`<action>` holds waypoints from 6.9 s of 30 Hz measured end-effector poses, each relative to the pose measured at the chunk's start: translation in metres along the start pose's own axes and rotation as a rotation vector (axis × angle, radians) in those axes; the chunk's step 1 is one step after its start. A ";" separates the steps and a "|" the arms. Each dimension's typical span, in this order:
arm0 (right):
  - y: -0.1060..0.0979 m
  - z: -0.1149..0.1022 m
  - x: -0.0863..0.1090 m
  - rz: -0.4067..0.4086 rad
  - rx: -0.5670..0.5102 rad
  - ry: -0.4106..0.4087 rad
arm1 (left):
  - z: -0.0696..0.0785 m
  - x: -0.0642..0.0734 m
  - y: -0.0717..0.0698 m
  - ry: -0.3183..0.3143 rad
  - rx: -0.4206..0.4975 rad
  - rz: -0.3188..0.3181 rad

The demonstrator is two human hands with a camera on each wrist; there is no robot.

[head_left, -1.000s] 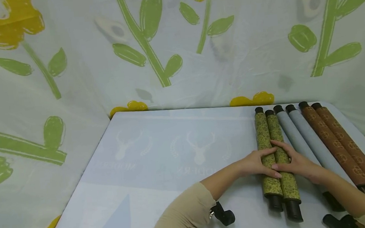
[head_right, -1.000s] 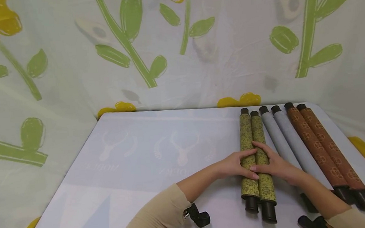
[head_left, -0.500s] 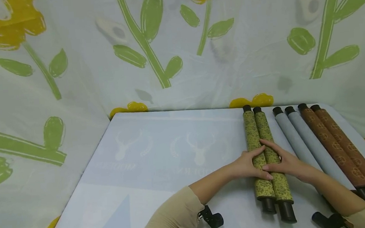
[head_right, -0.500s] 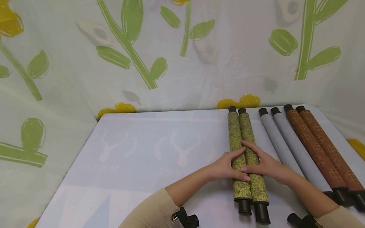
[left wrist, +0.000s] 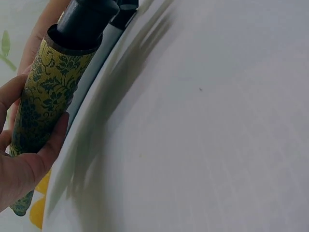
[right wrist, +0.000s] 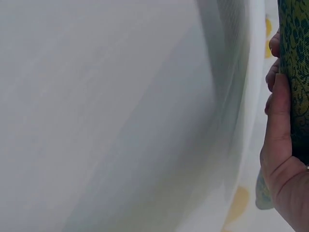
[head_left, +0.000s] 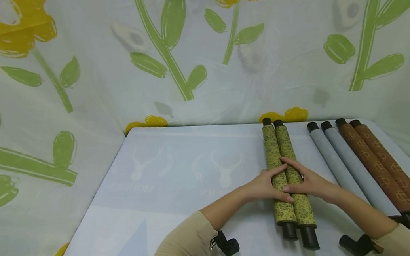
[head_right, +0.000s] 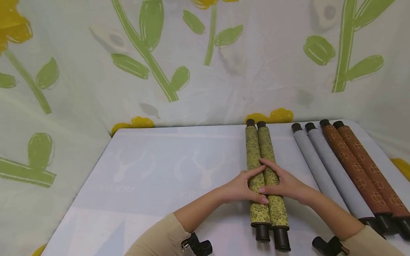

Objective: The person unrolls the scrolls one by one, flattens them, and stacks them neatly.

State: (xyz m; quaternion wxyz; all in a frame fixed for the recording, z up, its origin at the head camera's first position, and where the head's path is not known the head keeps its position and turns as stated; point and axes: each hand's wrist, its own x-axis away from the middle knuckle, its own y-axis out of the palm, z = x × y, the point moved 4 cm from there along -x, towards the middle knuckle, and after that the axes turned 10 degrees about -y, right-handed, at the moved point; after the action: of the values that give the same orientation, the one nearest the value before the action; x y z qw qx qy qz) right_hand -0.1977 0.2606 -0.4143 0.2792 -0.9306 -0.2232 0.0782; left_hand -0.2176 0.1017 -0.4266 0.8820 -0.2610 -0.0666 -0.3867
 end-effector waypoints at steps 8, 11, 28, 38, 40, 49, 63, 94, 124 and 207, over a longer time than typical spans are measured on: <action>0.010 -0.005 -0.012 0.000 -0.008 -0.018 | -0.007 0.010 -0.013 -0.033 -0.016 0.041; 0.012 -0.010 -0.017 0.004 0.000 -0.021 | -0.009 0.014 -0.018 -0.027 -0.018 0.049; 0.039 -0.032 -0.048 0.007 -0.061 -0.086 | -0.030 0.044 -0.046 -0.002 0.022 0.102; 0.061 -0.041 -0.067 -0.011 -0.090 -0.137 | -0.047 0.061 -0.062 0.017 0.059 0.116; 0.065 -0.043 -0.070 -0.013 -0.093 -0.136 | -0.051 0.063 -0.066 0.014 0.062 0.118; 0.083 -0.045 -0.084 -0.034 -0.127 -0.115 | -0.065 0.074 -0.078 0.023 0.047 0.128; 0.107 -0.040 -0.100 -0.110 -0.146 -0.063 | -0.087 0.081 -0.089 0.053 0.055 0.108; 0.107 -0.046 -0.116 -0.126 0.086 0.028 | -0.093 0.088 -0.087 -0.179 -0.043 0.275; 0.095 -0.038 -0.115 -0.165 0.082 0.050 | -0.093 0.085 -0.102 -0.160 -0.161 0.363; 0.087 -0.037 -0.117 -0.015 0.164 0.181 | -0.110 0.097 -0.122 -0.260 -0.178 0.459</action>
State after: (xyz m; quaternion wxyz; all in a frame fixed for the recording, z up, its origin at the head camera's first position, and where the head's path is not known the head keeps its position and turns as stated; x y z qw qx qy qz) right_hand -0.2590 0.1242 -0.4294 0.3738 -0.9063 -0.1969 0.0096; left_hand -0.2473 -0.0861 -0.4395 0.9043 -0.3929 -0.0841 -0.1444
